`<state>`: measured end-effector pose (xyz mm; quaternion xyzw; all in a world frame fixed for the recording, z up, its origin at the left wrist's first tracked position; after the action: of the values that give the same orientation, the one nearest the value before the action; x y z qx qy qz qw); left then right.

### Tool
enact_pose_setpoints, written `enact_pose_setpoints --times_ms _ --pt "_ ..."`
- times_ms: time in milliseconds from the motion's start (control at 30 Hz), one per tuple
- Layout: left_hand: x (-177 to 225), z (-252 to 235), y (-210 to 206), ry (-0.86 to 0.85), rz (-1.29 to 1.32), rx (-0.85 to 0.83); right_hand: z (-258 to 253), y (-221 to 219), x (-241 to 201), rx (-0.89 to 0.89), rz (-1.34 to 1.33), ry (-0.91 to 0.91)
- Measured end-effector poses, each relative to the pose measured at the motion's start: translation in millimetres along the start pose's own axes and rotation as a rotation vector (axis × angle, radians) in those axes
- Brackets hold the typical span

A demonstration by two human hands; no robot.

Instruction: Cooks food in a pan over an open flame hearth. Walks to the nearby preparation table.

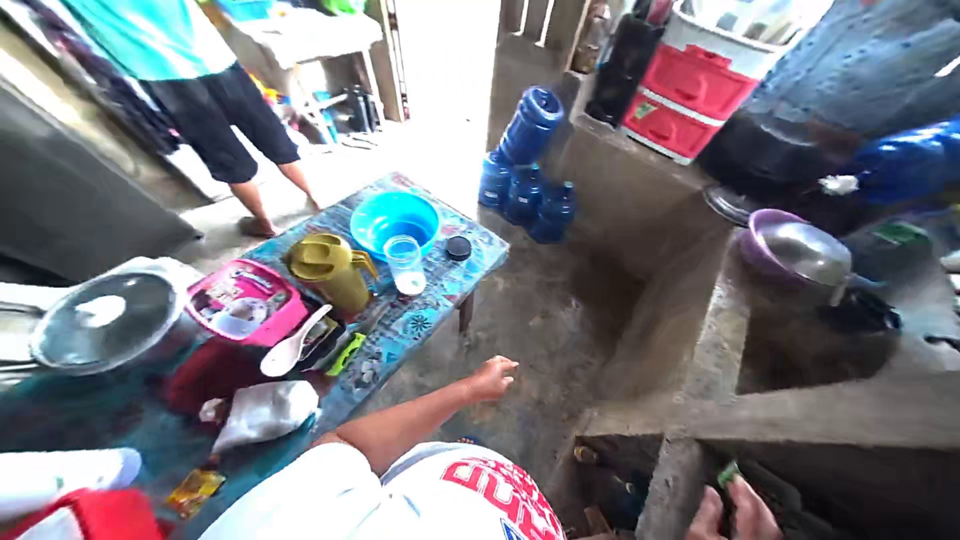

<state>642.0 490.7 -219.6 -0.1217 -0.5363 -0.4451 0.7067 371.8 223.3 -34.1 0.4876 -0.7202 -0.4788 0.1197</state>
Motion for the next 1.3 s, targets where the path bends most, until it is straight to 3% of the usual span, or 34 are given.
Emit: enact_pose_setpoints --times_ms 133,300,467,733,800,933,1067,1167,1300 --pt "-38.7 25.6 51.2 0.087 0.183 0.087 -20.6 -95.9 -81.6 -0.253 -0.240 0.213" --pt "-81.0 46.8 85.6 0.173 0.473 0.224 -27.6 -185.8 -143.7 -0.562 -0.334 0.420" --pt "-104.1 34.8 92.4 0.335 0.604 0.331 -51.4 -244.2 -163.3 -0.854 -0.309 0.507" --pt "-82.6 -56.3 123.7 0.371 0.677 0.436 -126.1 -363.9 -177.6 -1.365 -0.050 0.591" --pt "-71.0 -82.4 143.0 0.370 0.813 0.534 -154.9 -391.5 -188.8 -1.410 -0.039 0.650" --pt "-50.4 -139.1 192.3 0.276 1.408 0.764 -213.2 -438.1 -214.3 -1.450 -0.026 0.773" --pt "-69.5 -181.8 265.8 0.095 1.832 1.157 -250.8 -485.9 -252.8 -1.489 -0.089 0.938" --pt "-95.0 -193.4 300.3 0.009 1.992 1.368 -259.0 -516.0 -291.3 -1.512 0.002 1.083" --pt "-114.3 -200.0 317.2 0.027 2.067 1.564 -260.8 -534.9 -347.6 -1.510 -0.012 1.202"
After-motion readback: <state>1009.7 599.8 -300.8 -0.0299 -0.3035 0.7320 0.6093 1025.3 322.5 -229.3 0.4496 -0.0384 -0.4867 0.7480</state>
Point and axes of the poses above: each hand's wrist, its own z-axis away from the middle knuckle, its own y-axis out of the back of the hand, x = y × z, the point moved 7 cm from there along -z, towards the middle knuckle, and after that the axes turned 10 degrees about z, right-handed, at the moved point
